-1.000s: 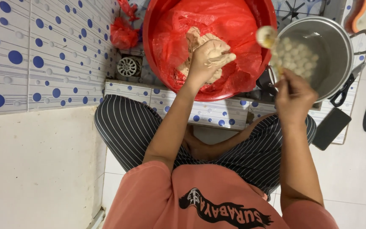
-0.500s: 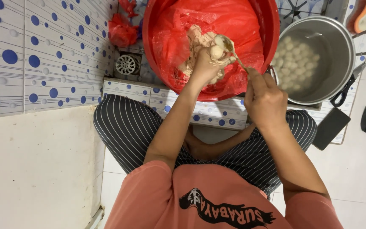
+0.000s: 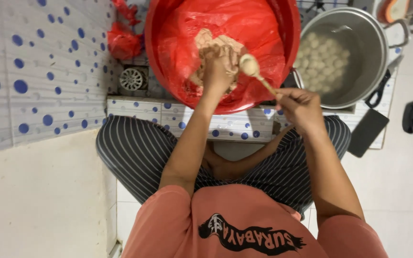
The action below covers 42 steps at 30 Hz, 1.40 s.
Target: Kneading dough in a large red basin and using a spoon to scoop out meatballs into a pot of boiling water.
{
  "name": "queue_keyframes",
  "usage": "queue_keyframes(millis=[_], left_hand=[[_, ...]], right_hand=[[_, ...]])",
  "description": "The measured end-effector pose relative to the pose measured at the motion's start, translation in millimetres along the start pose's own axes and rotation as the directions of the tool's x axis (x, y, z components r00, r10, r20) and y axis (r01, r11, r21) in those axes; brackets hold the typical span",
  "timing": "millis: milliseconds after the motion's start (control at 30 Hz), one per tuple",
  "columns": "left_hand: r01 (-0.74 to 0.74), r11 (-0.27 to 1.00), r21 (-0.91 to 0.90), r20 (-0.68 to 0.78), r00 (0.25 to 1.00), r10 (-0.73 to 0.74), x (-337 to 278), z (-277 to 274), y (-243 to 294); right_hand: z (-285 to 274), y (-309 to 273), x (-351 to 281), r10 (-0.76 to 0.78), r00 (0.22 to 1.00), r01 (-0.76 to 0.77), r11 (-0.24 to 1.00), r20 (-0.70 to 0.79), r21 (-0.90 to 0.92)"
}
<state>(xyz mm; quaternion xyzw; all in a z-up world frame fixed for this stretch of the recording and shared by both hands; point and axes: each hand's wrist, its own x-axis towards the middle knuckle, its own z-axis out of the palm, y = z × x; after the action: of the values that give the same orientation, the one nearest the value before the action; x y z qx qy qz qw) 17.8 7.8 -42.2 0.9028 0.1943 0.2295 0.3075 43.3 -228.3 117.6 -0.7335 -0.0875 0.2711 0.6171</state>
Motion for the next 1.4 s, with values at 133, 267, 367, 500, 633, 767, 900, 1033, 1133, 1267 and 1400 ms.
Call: queue_keyframes(millis=[133, 267, 367, 500, 633, 767, 900, 1033, 1133, 1267, 1400], left_hand=[[0.074, 0.98, -0.186, 0.023, 0.997, -0.071, -3, -11, 16], [0.202, 0.918, -0.341, 0.061, 0.979, -0.193, -7, -16, 16], [0.301, 0.883, -0.361, 0.11, 0.954, -0.28, -6, -19, 22], [0.417, 0.875, -0.247, 0.157, 0.908, -0.388, -13, 15, -12], [0.444, 0.774, -0.451, 0.189, 0.895, -0.404, -5, -22, 19], [0.455, 0.385, -0.803, 0.268, 0.852, -0.449, -9, -22, 22], [0.36, 0.146, -0.921, 0.249, 0.836, -0.489, 0, -76, 92], [0.417, 0.043, -0.908, 0.339, 0.79, -0.511, 1, -103, 120], [0.532, 0.328, -0.78, 0.242, 0.741, -0.627, -5, -66, 82], [-0.204, 0.889, -0.41, -0.21, 0.97, 0.126, -26, -13, 33], [-0.344, 0.915, -0.21, -0.294, 0.915, 0.277, -30, 1, 15]], right_hand=[[-87, 79, 46, -0.083, 0.985, 0.068, 0.992, -0.153, -0.102], [-188, 178, 106, -0.299, 0.92, 0.037, 0.709, -0.252, -0.704], [-226, 228, 146, -0.301, 0.898, -0.034, 0.68, -0.322, -0.732], [-222, 235, 166, -0.218, 0.868, -0.074, 0.833, -0.447, -0.549], [-159, 154, 122, -0.304, 0.872, 0.134, 0.902, -0.383, -0.411], [-91, 102, 58, -0.356, 0.917, 0.257, 0.871, -0.178, -0.418], [-19, 41, -11, -0.175, 0.984, 0.141, 0.876, -0.032, -0.462], [4, 54, -12, -0.191, 0.982, 0.172, 0.858, 0.01, -0.483], [10, 43, -11, -0.151, 0.989, 0.136, 0.898, -0.002, -0.42], [8, 37, -6, -0.125, 0.992, 0.126, 0.947, 0.022, -0.295], [10, 22, -14, -0.151, 0.988, 0.157, 0.963, 0.046, -0.221]])
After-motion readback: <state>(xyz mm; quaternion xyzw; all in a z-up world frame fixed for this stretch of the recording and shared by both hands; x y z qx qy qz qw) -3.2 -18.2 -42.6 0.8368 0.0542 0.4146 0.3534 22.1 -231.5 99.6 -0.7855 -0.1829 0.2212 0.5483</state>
